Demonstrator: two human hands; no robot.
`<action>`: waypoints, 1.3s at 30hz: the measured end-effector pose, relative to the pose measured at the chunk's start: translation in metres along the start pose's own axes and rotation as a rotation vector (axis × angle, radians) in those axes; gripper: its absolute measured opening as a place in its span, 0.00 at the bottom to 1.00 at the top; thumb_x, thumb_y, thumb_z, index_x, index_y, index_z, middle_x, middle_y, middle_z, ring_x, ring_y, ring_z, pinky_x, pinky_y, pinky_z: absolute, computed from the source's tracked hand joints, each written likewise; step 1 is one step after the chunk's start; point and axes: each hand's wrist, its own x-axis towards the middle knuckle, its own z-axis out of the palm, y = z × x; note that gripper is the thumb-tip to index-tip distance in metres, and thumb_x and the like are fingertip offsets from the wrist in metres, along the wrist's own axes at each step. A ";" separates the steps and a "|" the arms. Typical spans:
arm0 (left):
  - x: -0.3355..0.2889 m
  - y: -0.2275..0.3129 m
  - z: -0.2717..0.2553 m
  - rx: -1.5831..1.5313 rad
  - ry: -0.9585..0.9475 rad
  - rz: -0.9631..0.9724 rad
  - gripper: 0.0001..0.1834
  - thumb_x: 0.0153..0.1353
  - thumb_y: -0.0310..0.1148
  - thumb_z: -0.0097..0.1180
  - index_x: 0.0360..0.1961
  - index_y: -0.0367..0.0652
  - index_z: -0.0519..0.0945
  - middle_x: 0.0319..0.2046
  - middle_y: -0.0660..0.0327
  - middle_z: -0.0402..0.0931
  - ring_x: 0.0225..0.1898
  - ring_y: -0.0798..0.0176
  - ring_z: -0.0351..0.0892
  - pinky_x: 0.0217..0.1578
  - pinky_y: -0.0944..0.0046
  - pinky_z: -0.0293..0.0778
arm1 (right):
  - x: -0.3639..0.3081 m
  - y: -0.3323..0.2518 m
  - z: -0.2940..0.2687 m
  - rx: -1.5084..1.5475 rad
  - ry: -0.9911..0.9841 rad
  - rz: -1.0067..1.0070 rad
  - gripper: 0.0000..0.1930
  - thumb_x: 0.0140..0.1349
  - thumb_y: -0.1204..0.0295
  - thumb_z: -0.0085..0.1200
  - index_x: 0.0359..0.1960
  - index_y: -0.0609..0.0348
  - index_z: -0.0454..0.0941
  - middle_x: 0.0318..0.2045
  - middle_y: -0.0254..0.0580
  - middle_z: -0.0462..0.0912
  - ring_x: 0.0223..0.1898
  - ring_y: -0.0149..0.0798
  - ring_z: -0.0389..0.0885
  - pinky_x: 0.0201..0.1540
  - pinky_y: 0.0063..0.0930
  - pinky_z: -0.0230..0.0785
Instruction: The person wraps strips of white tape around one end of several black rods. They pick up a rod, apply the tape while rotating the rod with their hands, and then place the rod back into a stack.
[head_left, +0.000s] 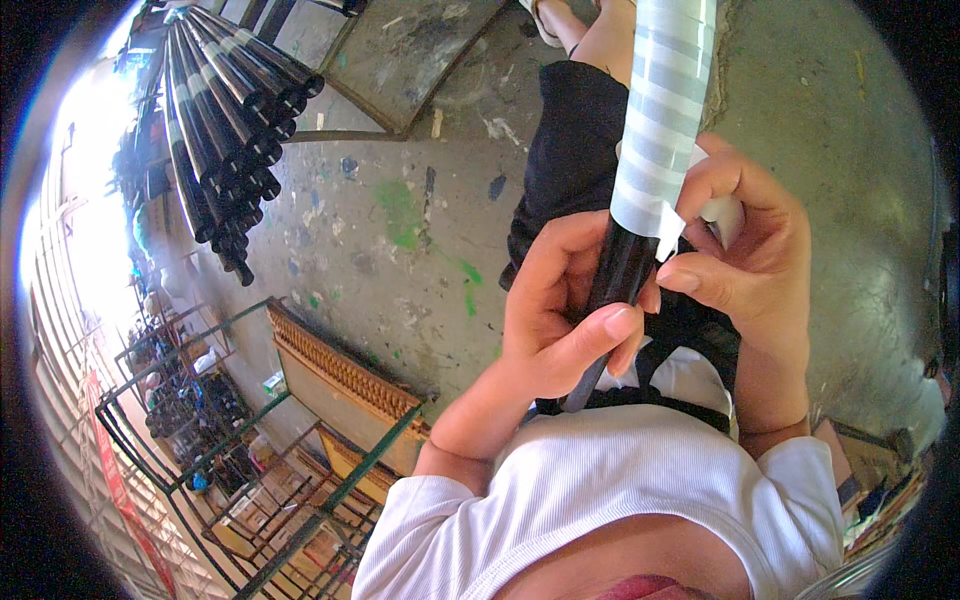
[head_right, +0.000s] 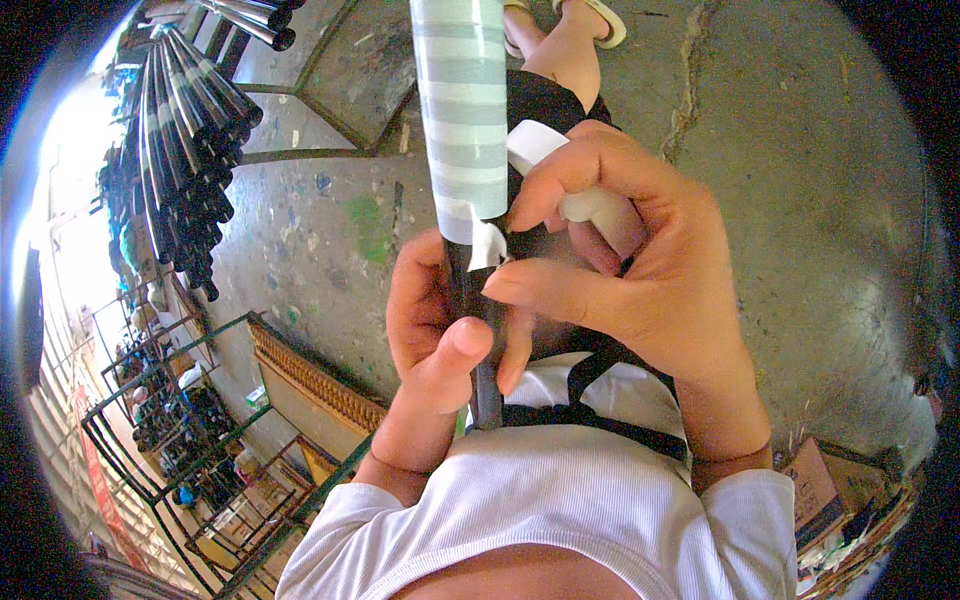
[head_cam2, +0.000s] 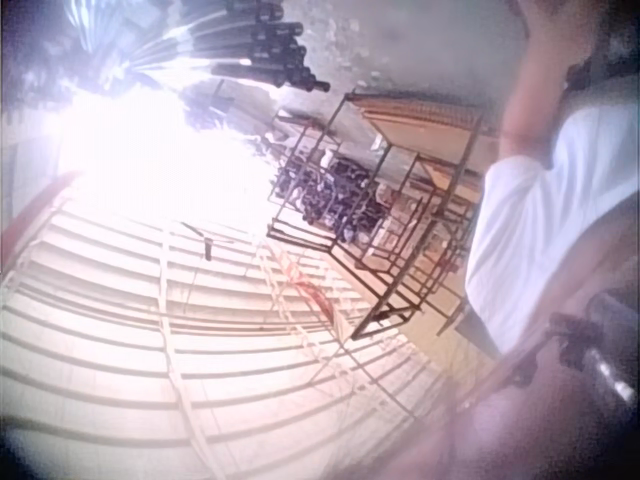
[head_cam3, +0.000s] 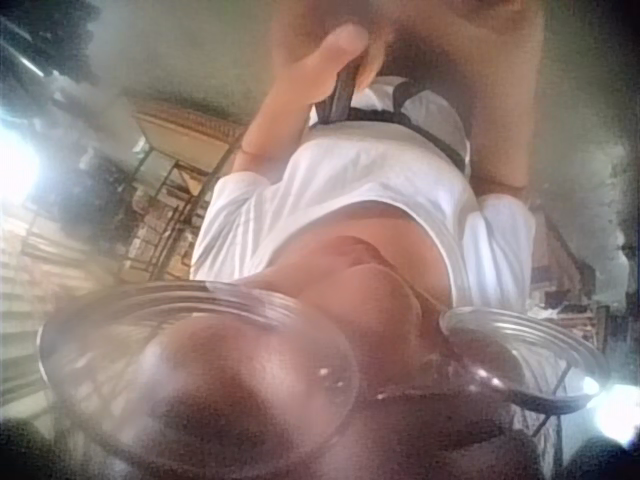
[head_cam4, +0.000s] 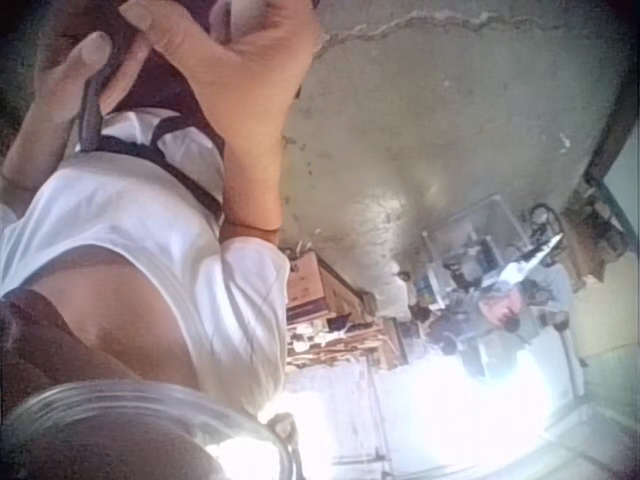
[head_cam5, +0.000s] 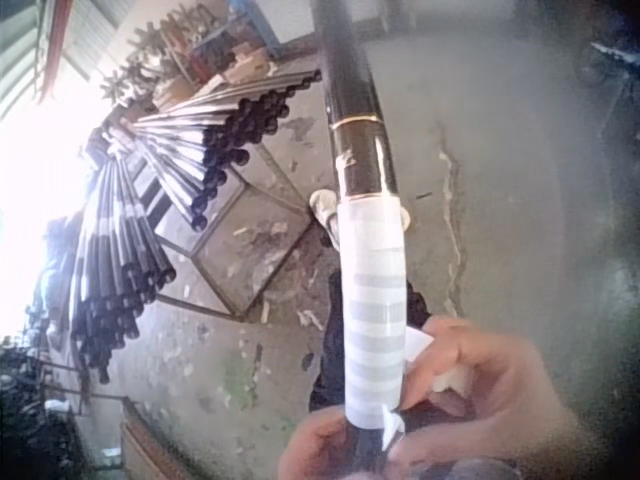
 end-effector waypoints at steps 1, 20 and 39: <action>0.000 0.000 0.000 0.027 0.007 0.006 0.27 0.59 0.28 0.51 0.55 0.34 0.54 0.32 0.49 0.69 0.15 0.71 0.67 0.15 0.74 0.64 | 0.000 0.000 0.000 -0.001 0.006 0.002 0.18 0.39 0.71 0.68 0.28 0.59 0.71 0.35 0.35 0.72 0.35 0.25 0.68 0.30 0.09 0.55; -0.008 0.000 0.001 0.778 0.166 0.092 0.28 0.54 0.24 0.56 0.54 0.33 0.58 0.32 0.54 0.71 0.18 0.70 0.69 0.18 0.74 0.66 | 0.003 -0.002 -0.014 -0.137 0.080 0.043 0.30 0.51 0.45 0.47 0.41 0.64 0.70 0.30 0.32 0.67 0.24 0.23 0.57 0.28 0.16 0.49; -0.007 -0.001 0.005 0.866 0.241 0.074 0.28 0.48 0.27 0.64 0.49 0.31 0.67 0.37 0.54 0.74 0.36 0.66 0.75 0.37 0.70 0.70 | 0.007 -0.007 -0.023 -0.182 -0.115 0.004 0.06 0.48 0.72 0.53 0.22 0.62 0.73 0.32 0.37 0.73 0.32 0.27 0.69 0.35 0.18 0.59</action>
